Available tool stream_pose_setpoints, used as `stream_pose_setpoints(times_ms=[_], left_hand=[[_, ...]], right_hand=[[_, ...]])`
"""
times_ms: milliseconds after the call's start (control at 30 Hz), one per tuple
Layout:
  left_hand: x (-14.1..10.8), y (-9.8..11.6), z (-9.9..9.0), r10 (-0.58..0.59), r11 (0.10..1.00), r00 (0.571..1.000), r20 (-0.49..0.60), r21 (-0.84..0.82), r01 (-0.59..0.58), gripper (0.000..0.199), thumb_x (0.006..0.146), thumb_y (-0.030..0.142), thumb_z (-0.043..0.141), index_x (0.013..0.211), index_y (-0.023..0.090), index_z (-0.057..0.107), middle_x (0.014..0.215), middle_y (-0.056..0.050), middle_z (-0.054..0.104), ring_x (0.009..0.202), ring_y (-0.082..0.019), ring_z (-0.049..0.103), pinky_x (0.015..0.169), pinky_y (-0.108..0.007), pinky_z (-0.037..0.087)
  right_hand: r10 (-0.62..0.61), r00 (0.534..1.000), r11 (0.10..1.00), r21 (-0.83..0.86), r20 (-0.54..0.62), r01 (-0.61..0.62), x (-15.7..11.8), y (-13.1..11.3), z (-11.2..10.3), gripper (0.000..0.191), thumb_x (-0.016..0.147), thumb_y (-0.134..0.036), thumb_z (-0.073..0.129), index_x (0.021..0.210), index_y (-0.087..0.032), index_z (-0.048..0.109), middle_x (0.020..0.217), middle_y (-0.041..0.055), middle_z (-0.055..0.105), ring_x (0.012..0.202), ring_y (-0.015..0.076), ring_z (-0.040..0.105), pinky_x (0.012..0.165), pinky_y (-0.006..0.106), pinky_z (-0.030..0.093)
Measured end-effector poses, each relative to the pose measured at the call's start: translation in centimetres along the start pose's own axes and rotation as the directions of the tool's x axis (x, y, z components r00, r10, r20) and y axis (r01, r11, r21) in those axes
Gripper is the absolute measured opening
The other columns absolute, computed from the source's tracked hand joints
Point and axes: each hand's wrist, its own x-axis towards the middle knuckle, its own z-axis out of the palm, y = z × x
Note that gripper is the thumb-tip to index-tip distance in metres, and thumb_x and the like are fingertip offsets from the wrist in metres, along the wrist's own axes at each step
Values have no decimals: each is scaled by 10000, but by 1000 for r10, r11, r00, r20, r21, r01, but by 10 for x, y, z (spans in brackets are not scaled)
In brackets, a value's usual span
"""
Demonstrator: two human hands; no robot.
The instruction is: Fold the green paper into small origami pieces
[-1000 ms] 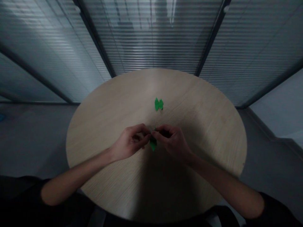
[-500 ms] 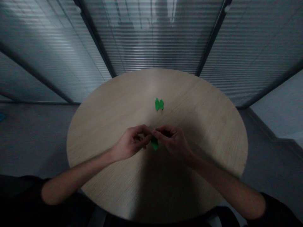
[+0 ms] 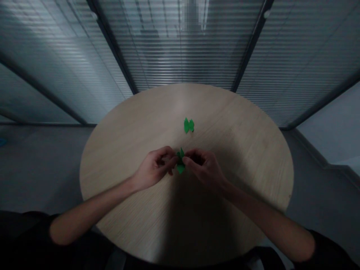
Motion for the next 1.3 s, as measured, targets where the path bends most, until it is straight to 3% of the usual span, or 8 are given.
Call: stream_pose_setpoints(times_ms=[600,833,967,1067,1167,1300], left_hand=[[7,-10,-2,-2,1000,999,-39,12,3,218,965,355,625,936,139,615,705,7,605,533,-90,599,496,-186,504],[13,-17,-3,21,1000,998,-55,15,-20,229,973,372,611,924,148,610,685,18,582,545,-95,573,522,-203,492],[19,-22,-7,30,997,996,-90,75,-23,239,982,386,601,953,151,635,683,25,565,557,-104,552,540,-222,466],[24,-26,-12,63,987,989,-137,156,-42,238,978,385,606,948,157,666,669,24,551,591,-119,516,571,-235,424],[30,-32,-17,167,952,972,-167,285,-115,226,956,372,627,896,167,701,732,-6,569,669,-145,523,620,-255,412],[36,-39,-20,196,900,974,-113,414,-133,185,951,331,644,930,173,739,787,-20,584,710,-157,539,662,-267,414]], right_hand=[[-64,998,992,-110,13,65,11,19,-4,259,858,-451,722,860,-193,745,772,33,707,679,159,607,616,282,467],[-93,996,986,-139,-9,90,17,17,-5,304,861,-471,711,892,-172,756,726,14,669,605,125,531,552,260,416],[-105,990,984,-156,-94,89,23,20,-8,321,851,-494,700,850,-173,723,648,-14,600,538,110,446,503,257,367],[-145,981,972,-205,-128,117,29,26,-11,318,852,-497,691,803,-183,706,689,18,645,597,137,513,547,270,405],[-175,974,957,-258,-143,135,34,31,-15,317,851,-496,673,795,-185,701,717,40,677,645,166,572,587,286,432],[-208,967,941,-301,-147,157,40,36,-19,326,846,-496,664,798,-176,706,731,56,703,648,180,608,614,302,451]])
